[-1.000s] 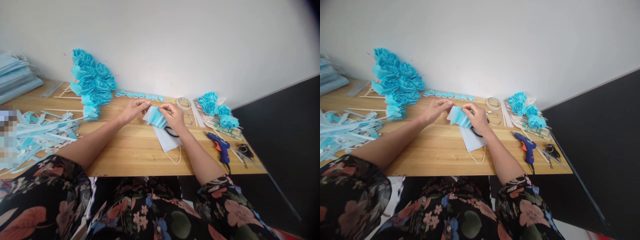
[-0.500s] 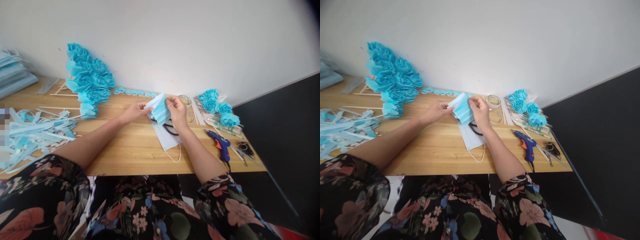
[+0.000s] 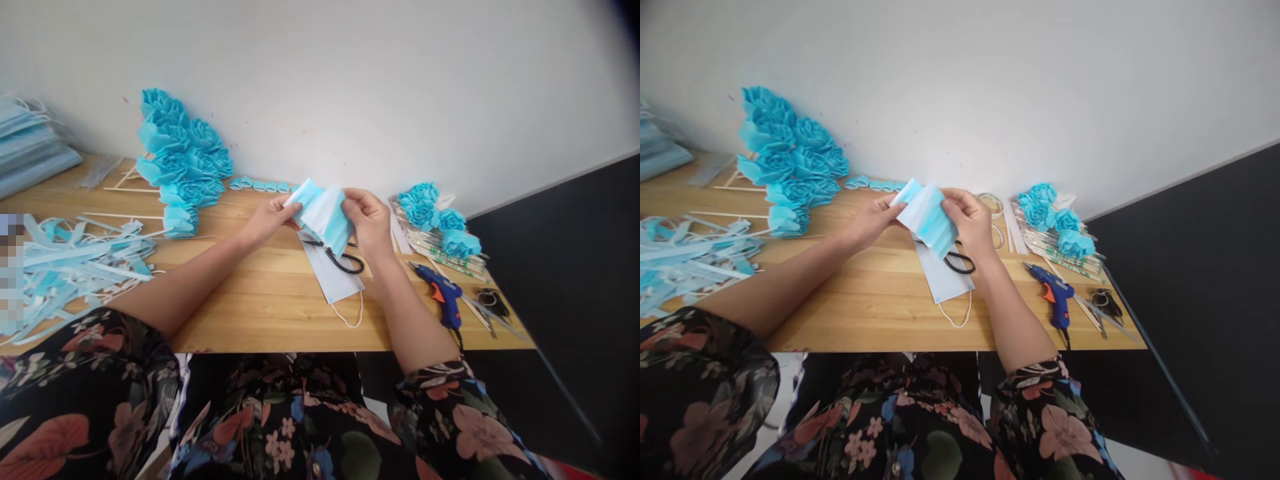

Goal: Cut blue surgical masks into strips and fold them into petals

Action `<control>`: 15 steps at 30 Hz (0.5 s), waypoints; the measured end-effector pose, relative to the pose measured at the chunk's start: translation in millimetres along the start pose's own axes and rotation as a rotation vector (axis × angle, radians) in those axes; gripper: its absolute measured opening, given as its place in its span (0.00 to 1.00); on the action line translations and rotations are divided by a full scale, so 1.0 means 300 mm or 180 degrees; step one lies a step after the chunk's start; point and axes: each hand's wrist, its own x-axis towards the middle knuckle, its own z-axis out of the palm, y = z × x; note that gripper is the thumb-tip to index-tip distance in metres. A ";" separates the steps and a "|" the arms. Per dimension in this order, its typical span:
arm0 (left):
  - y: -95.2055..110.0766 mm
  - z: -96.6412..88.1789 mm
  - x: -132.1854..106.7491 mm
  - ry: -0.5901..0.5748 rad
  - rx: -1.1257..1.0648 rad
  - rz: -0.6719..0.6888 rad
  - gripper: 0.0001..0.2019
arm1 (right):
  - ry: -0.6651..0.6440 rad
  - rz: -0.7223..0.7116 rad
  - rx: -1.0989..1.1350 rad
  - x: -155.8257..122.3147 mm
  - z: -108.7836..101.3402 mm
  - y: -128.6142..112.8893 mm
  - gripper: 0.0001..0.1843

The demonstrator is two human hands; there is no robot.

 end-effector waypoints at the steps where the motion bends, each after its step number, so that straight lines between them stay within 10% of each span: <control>1: 0.001 0.007 -0.002 -0.0003 0.0012 0.0002 0.26 | -0.0068 0.0065 -0.0016 -0.007 0.012 -0.010 0.19; 15: 0.005 0.023 -0.015 -0.0219 0.0191 0.0037 0.27 | -0.0111 -0.0113 -0.0581 -0.020 0.034 -0.046 0.05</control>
